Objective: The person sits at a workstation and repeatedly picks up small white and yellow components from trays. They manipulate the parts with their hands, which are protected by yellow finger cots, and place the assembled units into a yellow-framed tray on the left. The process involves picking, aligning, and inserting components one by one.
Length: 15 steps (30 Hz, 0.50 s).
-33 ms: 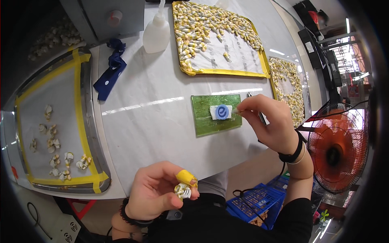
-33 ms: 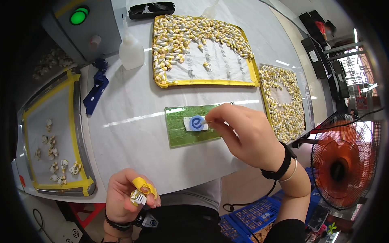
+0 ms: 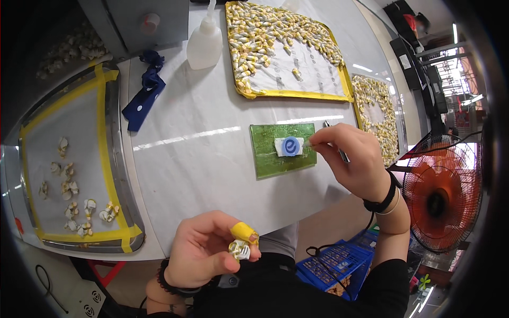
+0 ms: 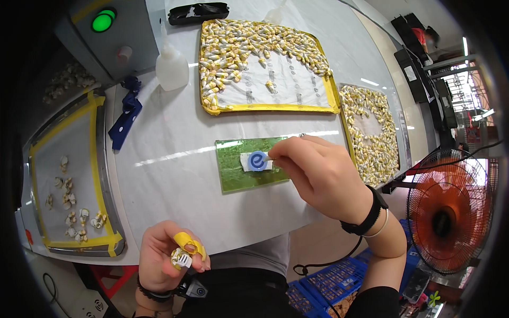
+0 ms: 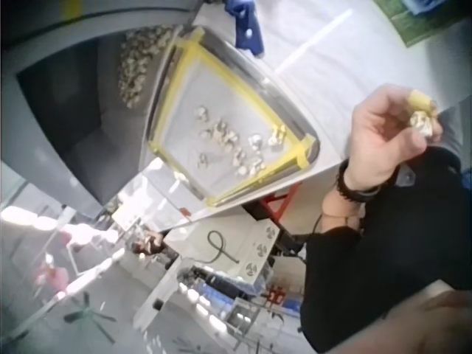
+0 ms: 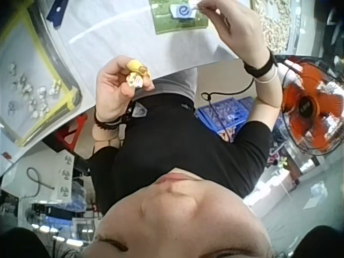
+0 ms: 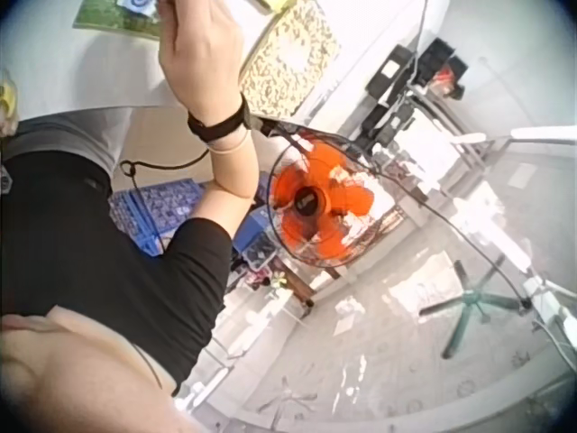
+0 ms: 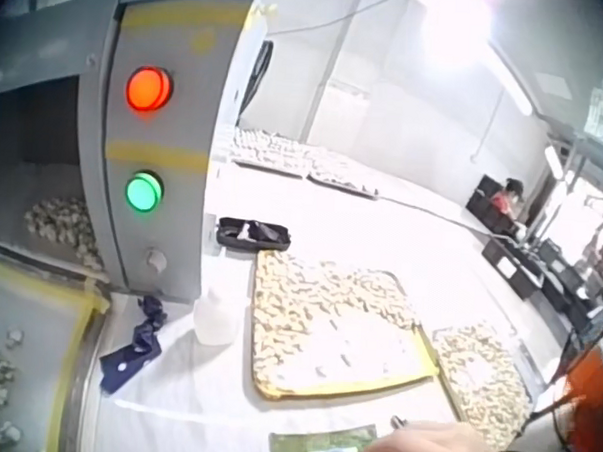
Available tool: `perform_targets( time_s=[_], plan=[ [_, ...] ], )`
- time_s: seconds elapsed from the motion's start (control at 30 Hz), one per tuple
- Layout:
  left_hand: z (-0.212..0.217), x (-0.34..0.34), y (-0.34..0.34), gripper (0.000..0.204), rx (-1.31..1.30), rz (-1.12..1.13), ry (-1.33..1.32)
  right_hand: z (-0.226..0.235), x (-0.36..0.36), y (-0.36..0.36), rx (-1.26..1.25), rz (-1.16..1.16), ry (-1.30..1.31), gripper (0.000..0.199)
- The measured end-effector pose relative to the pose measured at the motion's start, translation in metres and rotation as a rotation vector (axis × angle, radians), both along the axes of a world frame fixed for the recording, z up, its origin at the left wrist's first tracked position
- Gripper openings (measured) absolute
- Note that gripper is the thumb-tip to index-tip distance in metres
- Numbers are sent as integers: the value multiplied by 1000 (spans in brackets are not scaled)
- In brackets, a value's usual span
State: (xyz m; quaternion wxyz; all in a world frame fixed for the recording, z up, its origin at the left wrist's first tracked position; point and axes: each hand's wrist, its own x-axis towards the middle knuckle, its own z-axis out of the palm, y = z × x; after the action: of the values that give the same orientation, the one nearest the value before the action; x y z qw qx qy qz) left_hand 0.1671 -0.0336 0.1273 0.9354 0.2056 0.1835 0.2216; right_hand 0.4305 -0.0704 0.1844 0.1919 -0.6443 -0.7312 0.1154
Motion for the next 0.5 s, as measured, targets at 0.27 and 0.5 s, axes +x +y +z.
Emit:
perform_targets(
  time_s=[0.27,0.5],
  plan=[
    [-6,5,-1,49,-123,-52,-99,-14,-3,2,60,215,-325,18],
    [-2,15,-1,41,-275,-139,-154,4,-16,8,163,198,-55,18]
  ],
)
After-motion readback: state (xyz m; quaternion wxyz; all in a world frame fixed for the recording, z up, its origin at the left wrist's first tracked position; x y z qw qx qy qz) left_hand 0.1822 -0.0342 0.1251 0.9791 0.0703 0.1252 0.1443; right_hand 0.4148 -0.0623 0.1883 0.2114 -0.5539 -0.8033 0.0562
